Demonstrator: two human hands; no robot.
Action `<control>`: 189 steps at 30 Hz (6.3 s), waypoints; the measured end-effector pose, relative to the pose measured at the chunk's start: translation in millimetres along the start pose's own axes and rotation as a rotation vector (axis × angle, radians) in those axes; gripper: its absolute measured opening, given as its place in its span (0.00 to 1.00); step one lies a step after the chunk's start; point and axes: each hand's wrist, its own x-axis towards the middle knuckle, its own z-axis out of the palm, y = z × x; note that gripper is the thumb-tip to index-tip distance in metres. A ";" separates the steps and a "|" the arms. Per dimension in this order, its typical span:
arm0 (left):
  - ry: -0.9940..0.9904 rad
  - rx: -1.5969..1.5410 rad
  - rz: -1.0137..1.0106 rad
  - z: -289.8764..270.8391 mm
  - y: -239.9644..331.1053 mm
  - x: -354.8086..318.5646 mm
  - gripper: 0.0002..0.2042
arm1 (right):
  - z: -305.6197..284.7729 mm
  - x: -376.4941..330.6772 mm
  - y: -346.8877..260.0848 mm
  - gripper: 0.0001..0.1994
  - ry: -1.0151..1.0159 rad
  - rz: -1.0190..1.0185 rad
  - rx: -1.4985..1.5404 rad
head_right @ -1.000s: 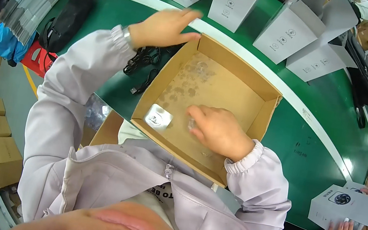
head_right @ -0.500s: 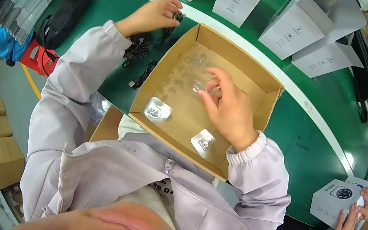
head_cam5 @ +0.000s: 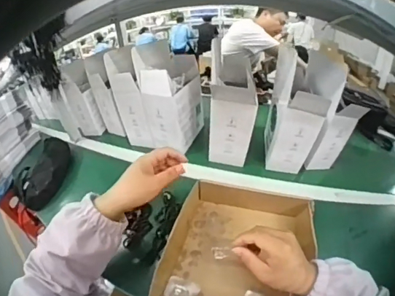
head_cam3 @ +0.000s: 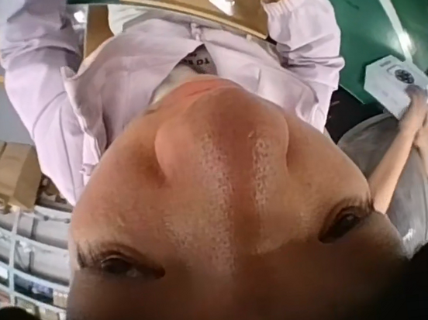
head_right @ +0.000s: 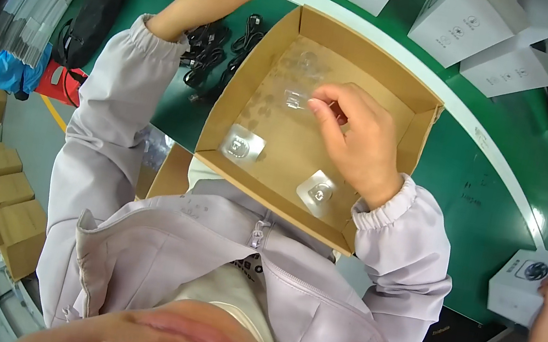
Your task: Packaging electronic cables and components into small boxes at a manual assembly station.
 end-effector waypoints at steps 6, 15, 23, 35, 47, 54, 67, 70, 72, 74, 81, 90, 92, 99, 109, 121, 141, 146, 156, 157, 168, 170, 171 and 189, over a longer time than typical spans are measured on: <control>-0.356 0.507 -0.202 -4.8 -15.5 -27.5 0.11 | 1.1 2.3 -0.2 0.04 -0.019 -0.026 -0.049; -0.382 0.405 -0.369 -11.8 -15.4 -44.9 0.11 | 8.2 8.2 -5.1 0.03 -0.067 -0.010 -0.032; -0.482 -0.315 -0.155 -0.1 26.4 -38.1 0.07 | 11.5 11.3 -7.0 0.03 -0.014 -0.095 0.001; -0.763 0.039 0.104 17.0 58.0 -11.2 0.12 | 17.3 13.6 -4.3 0.05 0.172 -0.099 0.007; 0.015 0.849 0.046 -109.0 19.4 140.3 0.13 | 18.9 21.1 0.6 0.06 0.077 -0.118 0.067; 0.222 0.999 0.621 -86.9 -17.0 97.4 0.08 | 22.1 24.6 0.2 0.05 0.068 -0.088 0.093; -0.187 0.412 0.103 -105.1 -15.1 115.6 0.13 | 33.8 32.2 -0.8 0.05 -0.017 -0.091 0.088; -0.235 0.331 0.092 -99.4 -5.0 125.6 0.13 | 37.0 34.4 -0.7 0.05 -0.011 -0.091 0.090; -0.264 0.288 0.088 -88.7 1.3 130.3 0.14 | 40.4 34.9 -0.3 0.05 -0.001 -0.092 0.099; -0.369 0.285 0.064 -74.9 7.6 129.4 0.13 | 41.7 35.9 -0.7 0.05 0.001 -0.089 0.097; -0.371 0.509 0.078 -65.1 10.4 143.7 0.14 | 46.6 40.3 1.3 0.05 0.010 -0.090 0.091; -0.007 0.900 0.154 -40.8 8.7 154.7 0.15 | 52.8 46.3 2.7 0.05 0.001 -0.086 0.093; 0.052 0.891 0.248 -39.4 4.4 160.6 0.14 | 57.0 46.1 0.8 0.05 0.001 -0.093 0.103; -0.136 0.746 0.081 -24.4 -18.8 173.4 0.17 | 59.5 51.5 1.1 0.05 -0.015 -0.108 0.073; 0.171 0.878 0.277 6.2 -10.2 136.4 0.31 | 68.9 47.9 15.1 0.11 -0.237 -0.188 -0.241; 0.100 0.898 0.600 -54.1 -73.5 59.8 0.21 | 61.0 48.9 -0.9 0.16 -1.072 -0.083 -0.516; 0.200 0.049 -0.160 -68.0 -30.2 -6.4 0.09 | 68.9 51.7 12.8 0.07 -0.582 -0.283 -0.009; -0.494 -0.341 -0.260 -32.1 11.9 -29.2 0.10 | 68.1 60.4 -0.1 0.07 0.120 0.147 0.392; -0.547 0.173 -0.065 -27.2 29.5 2.3 0.12 | 66.3 60.6 1.5 0.15 0.363 0.100 0.404; -0.459 0.287 0.012 -32.1 30.3 14.1 0.13 | 65.9 61.7 3.7 0.15 0.371 0.087 0.401; 0.246 0.560 0.097 -87.1 19.0 123.9 0.15 | 68.6 58.8 12.7 0.14 0.286 0.037 0.368; -0.010 0.557 0.022 -100.6 -10.8 124.3 0.17 | 71.4 60.9 7.5 0.14 0.272 0.033 0.357; -0.133 0.551 -0.020 -101.6 -15.8 124.8 0.17 | 71.5 62.3 6.6 0.14 0.246 0.026 0.340; 0.246 1.072 0.511 -75.7 -28.3 148.2 0.13 | 74.4 40.8 7.2 0.22 -0.706 -0.053 -0.923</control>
